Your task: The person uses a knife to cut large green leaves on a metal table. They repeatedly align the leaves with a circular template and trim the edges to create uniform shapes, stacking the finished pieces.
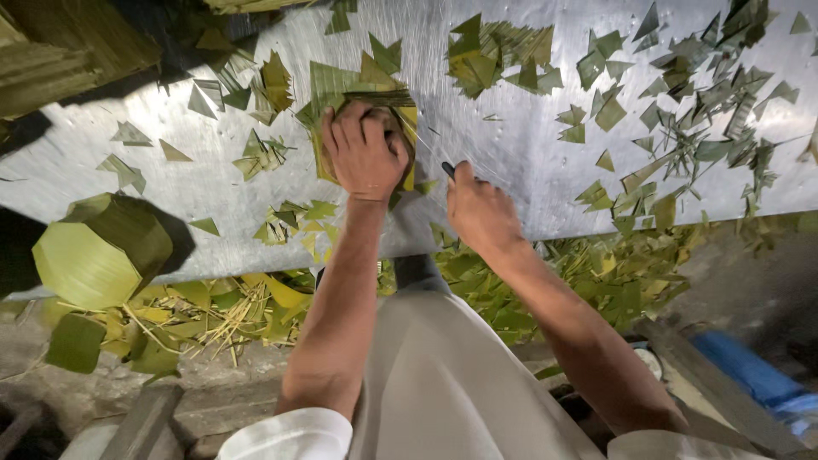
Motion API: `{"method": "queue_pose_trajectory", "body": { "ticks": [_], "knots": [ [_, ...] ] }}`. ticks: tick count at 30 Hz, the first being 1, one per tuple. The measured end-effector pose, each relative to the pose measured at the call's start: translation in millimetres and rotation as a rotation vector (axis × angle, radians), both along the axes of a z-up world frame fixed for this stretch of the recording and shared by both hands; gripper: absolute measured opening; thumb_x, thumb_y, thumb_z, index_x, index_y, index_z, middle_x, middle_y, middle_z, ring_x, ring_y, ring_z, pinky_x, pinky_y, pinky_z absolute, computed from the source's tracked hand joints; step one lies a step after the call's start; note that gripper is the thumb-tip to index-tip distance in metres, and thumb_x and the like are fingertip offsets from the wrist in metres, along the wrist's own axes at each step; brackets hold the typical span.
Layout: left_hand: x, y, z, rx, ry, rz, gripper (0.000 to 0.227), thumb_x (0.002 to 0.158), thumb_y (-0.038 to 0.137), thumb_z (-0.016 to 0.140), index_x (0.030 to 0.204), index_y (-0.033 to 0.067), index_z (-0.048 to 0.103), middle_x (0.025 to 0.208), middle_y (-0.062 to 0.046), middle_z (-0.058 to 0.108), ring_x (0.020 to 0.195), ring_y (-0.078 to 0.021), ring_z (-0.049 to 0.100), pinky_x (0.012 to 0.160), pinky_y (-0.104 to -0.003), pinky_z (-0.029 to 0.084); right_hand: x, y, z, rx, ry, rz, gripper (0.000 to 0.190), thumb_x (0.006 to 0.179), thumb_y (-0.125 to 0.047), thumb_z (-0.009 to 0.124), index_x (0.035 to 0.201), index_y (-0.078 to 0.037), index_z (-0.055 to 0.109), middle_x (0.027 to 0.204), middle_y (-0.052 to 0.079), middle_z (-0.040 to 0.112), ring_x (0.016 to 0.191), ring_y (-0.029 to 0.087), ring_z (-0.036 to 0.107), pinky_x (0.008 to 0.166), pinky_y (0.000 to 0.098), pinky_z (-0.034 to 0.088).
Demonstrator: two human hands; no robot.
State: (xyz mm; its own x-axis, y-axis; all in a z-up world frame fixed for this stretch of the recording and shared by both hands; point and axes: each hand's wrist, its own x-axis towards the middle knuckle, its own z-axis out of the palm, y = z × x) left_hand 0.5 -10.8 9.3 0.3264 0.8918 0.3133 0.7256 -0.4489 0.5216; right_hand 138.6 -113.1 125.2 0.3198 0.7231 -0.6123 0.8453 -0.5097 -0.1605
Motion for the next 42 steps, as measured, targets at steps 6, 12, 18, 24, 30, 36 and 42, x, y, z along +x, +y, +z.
{"method": "queue_pose_trajectory", "body": {
  "ticks": [6, 12, 18, 24, 30, 36, 42],
  "knots": [
    [-1, -10, -4, 0.115, 0.111, -0.011, 0.015, 0.088, 0.023, 0.072, 0.100, 0.0244, 0.064, 0.112, 0.001, 0.060, 0.102, -0.0253, 0.055, 0.093, -0.048, 0.038, -1, 20, 13, -0.163, -0.029, 0.027, 0.033, 0.103, -0.029, 0.049, 0.120, 0.000, 0.048, 0.080, 0.029, 0.072, 0.077, 0.052, 0.071, 0.067, 0.0605, 0.057],
    [-6, -10, -8, -0.023, 0.105, -0.117, 0.013, 0.088, 0.025, 0.069, 0.100, 0.0238, 0.065, 0.106, 0.002, 0.060, 0.096, -0.0230, 0.054, 0.089, -0.046, 0.040, -9, 48, 1, -0.332, -0.048, 0.094, 0.023, 0.100, -0.011, 0.045, 0.117, 0.004, 0.048, 0.093, 0.031, 0.072, 0.086, 0.049, 0.074, 0.071, 0.0553, 0.061],
    [-4, -14, -12, -0.089, 0.127, -0.122, 0.011, 0.087, 0.025, 0.068, 0.096, 0.0230, 0.062, 0.100, 0.001, 0.057, 0.092, -0.0235, 0.054, 0.085, -0.045, 0.039, 2, 50, -43, -0.393, -0.033, 0.110, 0.026, 0.097, -0.008, 0.047, 0.120, 0.003, 0.047, 0.102, 0.032, 0.071, 0.092, 0.050, 0.072, 0.078, 0.0568, 0.058],
    [-5, -15, -15, -0.111, 0.152, -0.119, 0.015, 0.083, 0.026, 0.069, 0.095, 0.0199, 0.061, 0.099, -0.001, 0.056, 0.092, -0.0263, 0.053, 0.083, -0.047, 0.038, 11, 52, -91, -0.254, 0.036, 0.055, 0.031, 0.105, -0.027, 0.048, 0.122, -0.001, 0.046, 0.095, 0.031, 0.073, 0.088, 0.052, 0.070, 0.078, 0.0597, 0.056],
    [-3, -9, -9, -0.122, 0.172, -0.123, 0.018, 0.079, 0.026, 0.070, 0.092, 0.0195, 0.060, 0.100, -0.003, 0.057, 0.092, -0.0284, 0.054, 0.083, -0.050, 0.039, 22, 11, -83, -0.137, 0.011, 0.009, 0.031, 0.100, -0.029, 0.052, 0.115, -0.003, 0.048, 0.090, 0.029, 0.072, 0.079, 0.053, 0.069, 0.070, 0.0627, 0.054],
    [-16, -23, -5, -0.050, 0.210, -0.099, 0.016, 0.082, 0.024, 0.071, 0.089, 0.0186, 0.058, 0.098, -0.004, 0.057, 0.088, -0.0289, 0.053, 0.077, -0.049, 0.036, 11, 19, -134, -0.142, -0.026, 0.180, 0.028, 0.105, -0.015, 0.049, 0.128, 0.002, 0.051, 0.095, 0.025, 0.074, 0.084, 0.045, 0.074, 0.070, 0.0538, 0.060],
    [4, 3, -5, -0.024, 0.168, -0.097, 0.014, 0.082, 0.022, 0.070, 0.088, 0.0187, 0.058, 0.093, -0.005, 0.054, 0.086, -0.0297, 0.052, 0.077, -0.049, 0.037, 36, -5, -113, 0.292, -0.149, 0.315, 0.046, 0.084, -0.025, 0.060, 0.119, 0.004, 0.054, 0.093, 0.035, 0.071, 0.077, 0.049, 0.072, 0.067, 0.0575, 0.059]
  ]
}}
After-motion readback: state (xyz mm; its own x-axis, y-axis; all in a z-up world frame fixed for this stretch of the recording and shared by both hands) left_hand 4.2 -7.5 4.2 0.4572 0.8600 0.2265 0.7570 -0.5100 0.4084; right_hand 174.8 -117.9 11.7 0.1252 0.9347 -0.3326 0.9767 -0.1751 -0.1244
